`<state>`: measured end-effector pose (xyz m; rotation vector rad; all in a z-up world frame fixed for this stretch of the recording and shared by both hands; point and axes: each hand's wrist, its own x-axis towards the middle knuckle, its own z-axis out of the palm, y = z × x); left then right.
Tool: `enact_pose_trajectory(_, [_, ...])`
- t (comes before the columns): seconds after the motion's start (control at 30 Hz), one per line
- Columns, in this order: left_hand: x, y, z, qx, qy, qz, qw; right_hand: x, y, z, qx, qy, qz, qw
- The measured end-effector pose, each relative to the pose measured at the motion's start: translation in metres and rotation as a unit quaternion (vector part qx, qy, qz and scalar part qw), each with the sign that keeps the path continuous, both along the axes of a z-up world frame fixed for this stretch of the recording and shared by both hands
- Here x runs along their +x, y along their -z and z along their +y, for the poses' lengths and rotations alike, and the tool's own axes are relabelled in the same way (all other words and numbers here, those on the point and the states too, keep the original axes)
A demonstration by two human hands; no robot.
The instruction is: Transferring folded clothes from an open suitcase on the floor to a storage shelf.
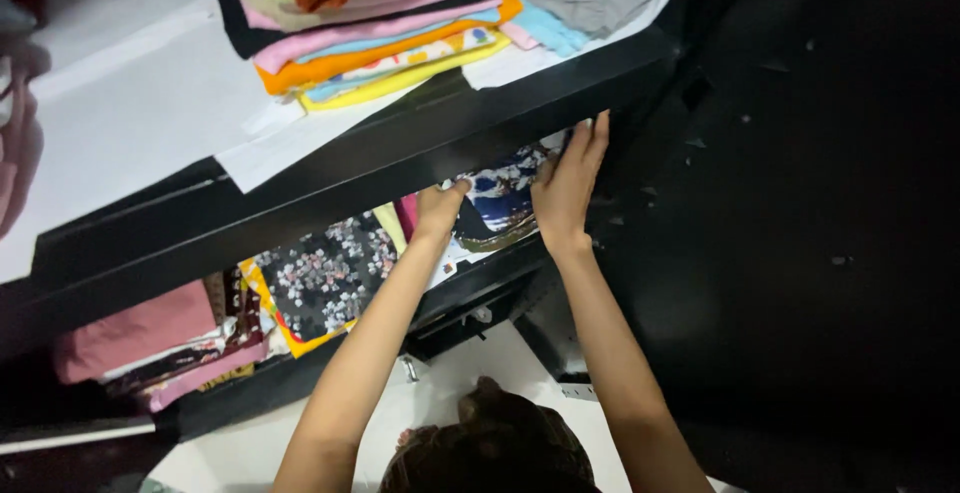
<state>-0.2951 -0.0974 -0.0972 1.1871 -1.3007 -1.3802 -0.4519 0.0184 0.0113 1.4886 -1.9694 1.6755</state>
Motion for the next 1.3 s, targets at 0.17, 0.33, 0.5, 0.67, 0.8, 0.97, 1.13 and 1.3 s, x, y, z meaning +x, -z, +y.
enact_pose_trajectory(0.17, [0.014, -0.019, 0.012, -0.045, 0.004, 0.051, 0.998, -0.003, 0.001, -0.023, 0.082, -0.034, 0.093, 0.992])
enact_pose_trajectory(0.33, [0.038, -0.012, 0.002, -0.15, -0.049, -0.132, 0.979, -0.032, 0.075, -0.1, 0.244, -0.046, 0.228, 0.941])
enact_pose_trajectory(0.5, [0.101, -0.018, -0.009, -0.307, -0.063, -0.289, 0.905, -0.033, 0.079, -0.122, 0.129, -0.09, 0.242, 0.957])
enact_pose_trajectory(0.67, [0.202, -0.079, 0.038, -0.184, -0.133, -0.25, 0.942, -0.013, 0.07, -0.114, 0.164, -0.053, 0.354, 0.919])
enact_pose_trajectory(0.8, [0.278, -0.068, 0.07, -0.188, -0.226, -0.274, 0.916, 0.075, 0.055, -0.058, 0.045, -0.192, 0.17, 0.966])
enact_pose_trajectory(0.97, [0.32, -0.023, 0.094, -0.129, -0.205, -0.194, 0.951, 0.23, 0.015, 0.007, 0.169, -0.486, 0.189, 0.836])
enact_pose_trajectory(1.13, [0.328, -0.046, 0.127, -0.014, -0.184, -0.093, 0.978, 0.261, 0.059, -0.008, 0.144, -0.492, 0.29, 0.808])
enact_pose_trajectory(1.3, [0.334, -0.054, 0.139, 0.041, -0.179, -0.077, 0.98, 0.245, 0.061, -0.039, 0.195, -0.493, 0.276, 0.802])
